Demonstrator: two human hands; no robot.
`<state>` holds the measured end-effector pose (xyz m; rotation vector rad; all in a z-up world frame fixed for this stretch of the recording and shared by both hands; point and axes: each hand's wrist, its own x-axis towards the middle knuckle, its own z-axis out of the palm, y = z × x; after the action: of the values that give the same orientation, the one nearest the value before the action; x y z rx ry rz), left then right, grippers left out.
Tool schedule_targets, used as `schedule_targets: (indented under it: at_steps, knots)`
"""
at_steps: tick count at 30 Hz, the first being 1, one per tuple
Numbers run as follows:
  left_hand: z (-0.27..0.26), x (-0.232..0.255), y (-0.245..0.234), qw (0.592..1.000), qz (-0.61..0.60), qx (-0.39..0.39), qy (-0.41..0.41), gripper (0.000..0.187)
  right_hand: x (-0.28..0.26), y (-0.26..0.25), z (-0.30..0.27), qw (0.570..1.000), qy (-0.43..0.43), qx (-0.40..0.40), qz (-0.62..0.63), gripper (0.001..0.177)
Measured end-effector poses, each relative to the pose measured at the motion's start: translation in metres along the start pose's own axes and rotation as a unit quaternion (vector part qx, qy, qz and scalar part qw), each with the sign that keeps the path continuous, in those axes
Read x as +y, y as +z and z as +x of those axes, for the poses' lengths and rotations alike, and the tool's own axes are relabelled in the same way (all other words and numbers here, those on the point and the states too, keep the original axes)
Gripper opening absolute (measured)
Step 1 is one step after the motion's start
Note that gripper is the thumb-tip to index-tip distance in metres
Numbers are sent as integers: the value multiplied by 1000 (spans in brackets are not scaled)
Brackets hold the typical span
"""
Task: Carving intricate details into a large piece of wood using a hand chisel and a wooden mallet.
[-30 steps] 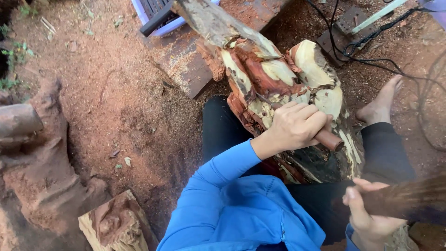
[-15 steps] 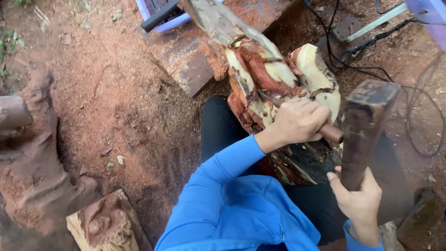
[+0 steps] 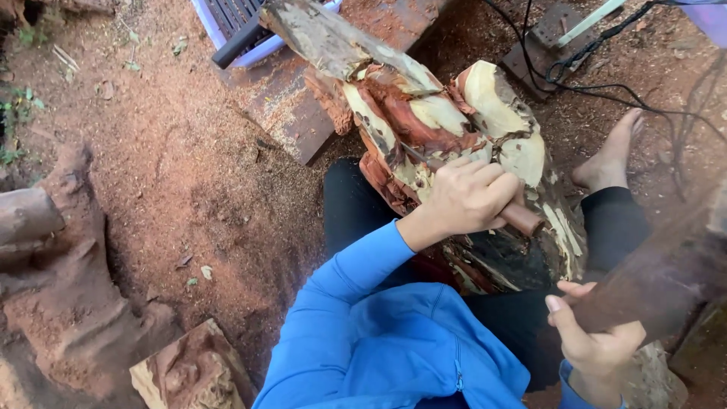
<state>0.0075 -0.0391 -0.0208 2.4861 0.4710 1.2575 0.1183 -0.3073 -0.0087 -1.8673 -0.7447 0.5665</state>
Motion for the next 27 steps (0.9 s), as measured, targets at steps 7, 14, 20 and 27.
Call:
schedule_targets:
  at_steps: [7,14,20,27]
  knots:
    - [-5,-27,16,997,-33,60,-48,21,4,24,12,963,-25,-15,-267,43]
    - [-2,36,9,975,-103,-194,19,68,36,6,-18,999,20,32,-37,27]
    - [10,36,15,989,-71,129,13,50,17,-27,-30,993,85,71,-33,18]
    - [-12,72,19,988,-143,55,-13,48,69,-60,-48,994,99,44,-6,15]
